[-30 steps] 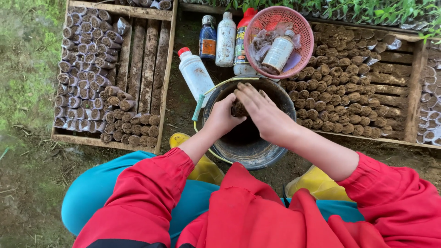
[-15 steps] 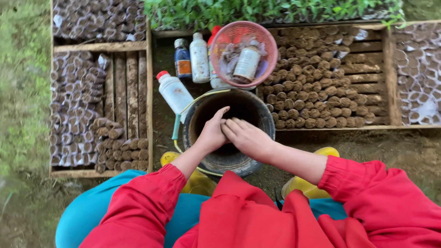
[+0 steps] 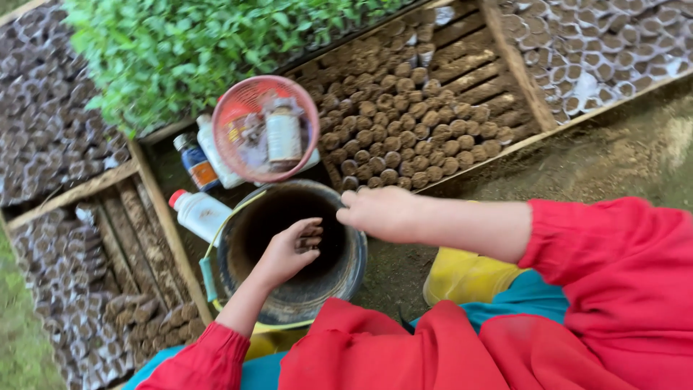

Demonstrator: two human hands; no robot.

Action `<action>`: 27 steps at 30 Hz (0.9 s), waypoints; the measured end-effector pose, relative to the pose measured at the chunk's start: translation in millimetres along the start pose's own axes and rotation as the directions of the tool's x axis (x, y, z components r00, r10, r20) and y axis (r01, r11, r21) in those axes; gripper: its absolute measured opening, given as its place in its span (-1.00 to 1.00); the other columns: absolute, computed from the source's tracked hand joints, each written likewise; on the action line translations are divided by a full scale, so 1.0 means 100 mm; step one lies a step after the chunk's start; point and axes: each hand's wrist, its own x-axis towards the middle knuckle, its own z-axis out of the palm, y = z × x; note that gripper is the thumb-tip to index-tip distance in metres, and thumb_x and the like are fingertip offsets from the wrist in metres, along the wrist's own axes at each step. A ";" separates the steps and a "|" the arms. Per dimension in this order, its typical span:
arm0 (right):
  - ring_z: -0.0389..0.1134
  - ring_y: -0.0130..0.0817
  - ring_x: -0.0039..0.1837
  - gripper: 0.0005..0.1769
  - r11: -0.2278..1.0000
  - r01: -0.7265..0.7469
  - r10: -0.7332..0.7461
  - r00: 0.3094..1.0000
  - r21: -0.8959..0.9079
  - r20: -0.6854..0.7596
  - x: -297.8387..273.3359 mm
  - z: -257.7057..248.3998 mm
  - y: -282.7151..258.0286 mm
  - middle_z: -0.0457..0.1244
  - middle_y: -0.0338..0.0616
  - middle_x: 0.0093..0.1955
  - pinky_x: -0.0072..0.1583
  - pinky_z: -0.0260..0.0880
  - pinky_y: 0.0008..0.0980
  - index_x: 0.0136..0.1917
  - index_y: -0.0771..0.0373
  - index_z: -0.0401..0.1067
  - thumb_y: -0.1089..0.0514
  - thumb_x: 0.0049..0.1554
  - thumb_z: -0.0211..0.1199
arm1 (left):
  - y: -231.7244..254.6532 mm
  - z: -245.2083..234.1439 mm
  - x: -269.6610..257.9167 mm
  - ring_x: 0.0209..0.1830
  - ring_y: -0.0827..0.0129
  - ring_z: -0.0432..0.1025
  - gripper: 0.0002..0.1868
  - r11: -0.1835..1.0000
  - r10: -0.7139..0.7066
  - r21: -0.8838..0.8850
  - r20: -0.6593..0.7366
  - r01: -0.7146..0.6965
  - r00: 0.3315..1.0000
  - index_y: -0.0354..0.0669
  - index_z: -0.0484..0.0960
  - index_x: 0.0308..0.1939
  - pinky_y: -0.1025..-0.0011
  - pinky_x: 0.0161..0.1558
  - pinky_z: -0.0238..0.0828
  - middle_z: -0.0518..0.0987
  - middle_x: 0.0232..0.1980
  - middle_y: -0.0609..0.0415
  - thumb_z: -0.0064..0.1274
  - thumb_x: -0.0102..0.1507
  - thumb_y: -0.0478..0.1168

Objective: Filling small plastic bags with soil and arranging them in a wooden tray for planting seedlings.

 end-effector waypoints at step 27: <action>0.40 -0.09 0.05 -0.56 0.444 -0.836 0.803 0.531 0.321 0.271 -2.26 1.15 2.90 0.26 -0.04 0.12 0.16 0.44 -0.15 0.23 0.21 0.39 0.47 0.12 0.03 | 0.77 0.33 0.72 -0.50 0.52 0.50 -0.84 0.912 0.033 0.407 -0.200 0.053 0.979 -0.24 0.81 -0.22 0.59 -0.42 0.43 0.80 -0.32 0.16 0.23 0.15 -0.30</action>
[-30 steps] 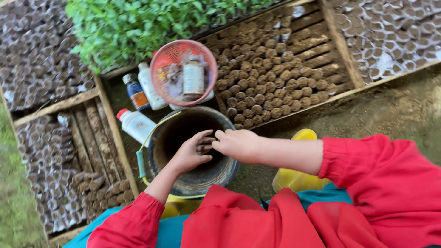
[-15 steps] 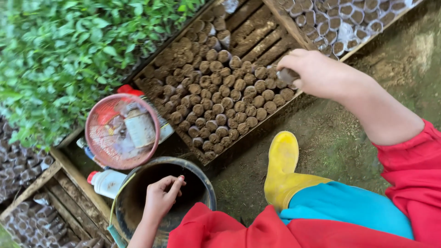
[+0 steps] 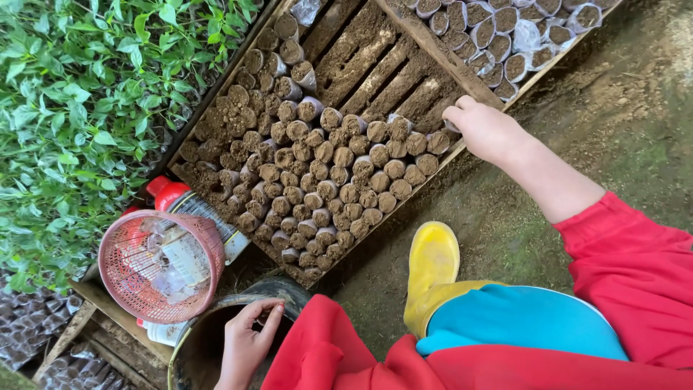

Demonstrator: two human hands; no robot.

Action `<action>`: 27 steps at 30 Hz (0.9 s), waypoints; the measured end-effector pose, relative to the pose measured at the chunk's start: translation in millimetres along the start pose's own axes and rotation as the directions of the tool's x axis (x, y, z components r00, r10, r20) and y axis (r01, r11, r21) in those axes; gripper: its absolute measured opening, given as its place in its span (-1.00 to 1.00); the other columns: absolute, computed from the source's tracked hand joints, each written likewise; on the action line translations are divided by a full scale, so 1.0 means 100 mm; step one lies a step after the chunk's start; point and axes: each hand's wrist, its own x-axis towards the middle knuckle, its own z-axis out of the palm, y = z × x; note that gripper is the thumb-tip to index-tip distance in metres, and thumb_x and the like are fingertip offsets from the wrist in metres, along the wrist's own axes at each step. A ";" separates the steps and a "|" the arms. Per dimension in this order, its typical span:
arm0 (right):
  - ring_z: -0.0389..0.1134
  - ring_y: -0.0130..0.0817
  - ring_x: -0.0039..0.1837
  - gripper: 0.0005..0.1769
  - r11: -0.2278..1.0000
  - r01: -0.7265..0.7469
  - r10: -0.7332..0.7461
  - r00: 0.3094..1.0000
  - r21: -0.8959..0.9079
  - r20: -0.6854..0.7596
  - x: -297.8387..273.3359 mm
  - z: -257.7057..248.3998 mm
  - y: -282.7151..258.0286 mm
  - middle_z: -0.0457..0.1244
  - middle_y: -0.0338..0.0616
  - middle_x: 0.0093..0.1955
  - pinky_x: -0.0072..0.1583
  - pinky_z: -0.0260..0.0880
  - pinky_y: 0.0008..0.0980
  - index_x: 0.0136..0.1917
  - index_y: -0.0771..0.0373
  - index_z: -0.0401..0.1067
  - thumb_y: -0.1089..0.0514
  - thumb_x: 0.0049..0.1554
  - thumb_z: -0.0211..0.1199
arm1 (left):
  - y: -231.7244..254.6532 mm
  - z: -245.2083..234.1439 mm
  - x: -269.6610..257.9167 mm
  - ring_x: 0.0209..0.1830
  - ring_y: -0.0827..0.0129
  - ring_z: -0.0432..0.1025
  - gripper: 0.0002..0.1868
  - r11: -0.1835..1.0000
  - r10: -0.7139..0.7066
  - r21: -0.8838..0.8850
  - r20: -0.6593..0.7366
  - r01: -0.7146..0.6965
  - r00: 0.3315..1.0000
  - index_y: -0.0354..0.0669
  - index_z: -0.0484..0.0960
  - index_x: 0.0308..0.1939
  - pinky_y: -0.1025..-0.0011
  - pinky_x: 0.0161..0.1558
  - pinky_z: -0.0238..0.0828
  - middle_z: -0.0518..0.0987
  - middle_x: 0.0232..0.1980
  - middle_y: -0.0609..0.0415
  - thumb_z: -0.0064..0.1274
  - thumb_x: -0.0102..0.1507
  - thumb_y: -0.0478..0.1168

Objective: Filling small plastic bags with soil and arranging them in a wooden tray for planting seedlings.

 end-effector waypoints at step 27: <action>0.40 -0.09 0.20 -0.25 0.999 -0.030 0.025 0.978 0.020 0.209 0.08 -0.10 0.05 0.30 -0.16 0.27 0.28 0.47 -0.18 0.36 0.16 0.41 0.61 -0.06 0.12 | 0.18 0.06 0.16 -0.36 0.49 0.65 -0.80 0.987 0.068 0.141 0.097 -0.082 0.993 -0.15 0.79 -0.18 0.58 -0.31 0.56 0.81 -0.21 0.19 0.24 0.12 -0.30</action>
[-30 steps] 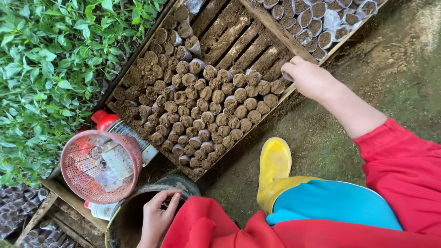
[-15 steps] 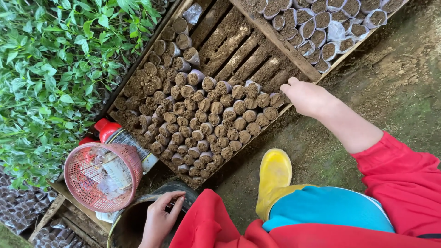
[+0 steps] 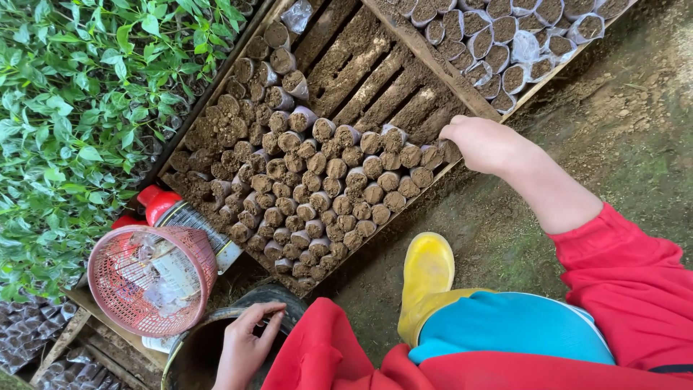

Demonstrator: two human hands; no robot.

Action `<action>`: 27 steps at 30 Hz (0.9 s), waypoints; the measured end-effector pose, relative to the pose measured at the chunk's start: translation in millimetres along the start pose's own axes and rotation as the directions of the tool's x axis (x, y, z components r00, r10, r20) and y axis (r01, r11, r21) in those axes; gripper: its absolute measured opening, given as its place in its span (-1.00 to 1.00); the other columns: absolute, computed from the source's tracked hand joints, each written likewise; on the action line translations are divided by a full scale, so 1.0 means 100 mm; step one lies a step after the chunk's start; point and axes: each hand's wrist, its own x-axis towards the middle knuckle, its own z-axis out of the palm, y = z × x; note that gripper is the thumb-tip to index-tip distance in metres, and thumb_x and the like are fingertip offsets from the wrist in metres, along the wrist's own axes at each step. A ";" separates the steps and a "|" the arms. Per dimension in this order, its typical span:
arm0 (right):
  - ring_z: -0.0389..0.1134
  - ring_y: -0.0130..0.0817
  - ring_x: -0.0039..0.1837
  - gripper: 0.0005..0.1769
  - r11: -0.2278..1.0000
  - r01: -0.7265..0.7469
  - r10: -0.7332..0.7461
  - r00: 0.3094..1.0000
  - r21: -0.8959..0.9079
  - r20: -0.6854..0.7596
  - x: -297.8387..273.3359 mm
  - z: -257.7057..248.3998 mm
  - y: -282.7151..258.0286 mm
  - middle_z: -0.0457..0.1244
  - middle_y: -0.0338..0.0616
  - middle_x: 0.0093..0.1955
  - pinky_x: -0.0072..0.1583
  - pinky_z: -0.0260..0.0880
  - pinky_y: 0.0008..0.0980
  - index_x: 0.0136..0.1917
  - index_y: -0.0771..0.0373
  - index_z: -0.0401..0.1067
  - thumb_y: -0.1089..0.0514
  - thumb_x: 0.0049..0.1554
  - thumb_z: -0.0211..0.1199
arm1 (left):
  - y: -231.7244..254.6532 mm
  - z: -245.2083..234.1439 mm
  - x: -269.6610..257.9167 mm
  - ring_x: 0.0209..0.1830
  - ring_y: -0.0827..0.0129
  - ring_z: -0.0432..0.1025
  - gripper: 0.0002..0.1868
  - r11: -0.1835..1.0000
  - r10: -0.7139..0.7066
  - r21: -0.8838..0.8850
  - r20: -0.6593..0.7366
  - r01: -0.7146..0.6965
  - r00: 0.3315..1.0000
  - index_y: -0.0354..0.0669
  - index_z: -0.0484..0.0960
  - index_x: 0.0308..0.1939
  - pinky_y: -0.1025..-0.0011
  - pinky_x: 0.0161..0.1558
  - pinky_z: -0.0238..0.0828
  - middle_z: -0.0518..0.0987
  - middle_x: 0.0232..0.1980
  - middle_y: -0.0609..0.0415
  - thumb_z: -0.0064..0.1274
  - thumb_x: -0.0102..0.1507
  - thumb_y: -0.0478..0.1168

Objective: Filling small plastic bags with soil and arranging them in a wooden tray for planting seedlings.

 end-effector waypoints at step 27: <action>-0.14 -0.42 -0.49 -0.52 0.656 0.745 -0.563 0.588 0.119 -0.581 -1.60 -0.75 -2.67 -0.03 -0.25 -0.59 -0.41 -0.06 -0.38 -0.53 0.37 0.11 0.37 0.14 0.22 | -0.62 -1.13 -1.52 -0.78 0.37 0.22 -0.68 0.997 -0.019 -0.077 -0.378 -0.011 0.926 -0.27 0.61 -0.58 0.42 -0.63 0.23 0.44 -0.74 0.13 0.05 0.28 -0.26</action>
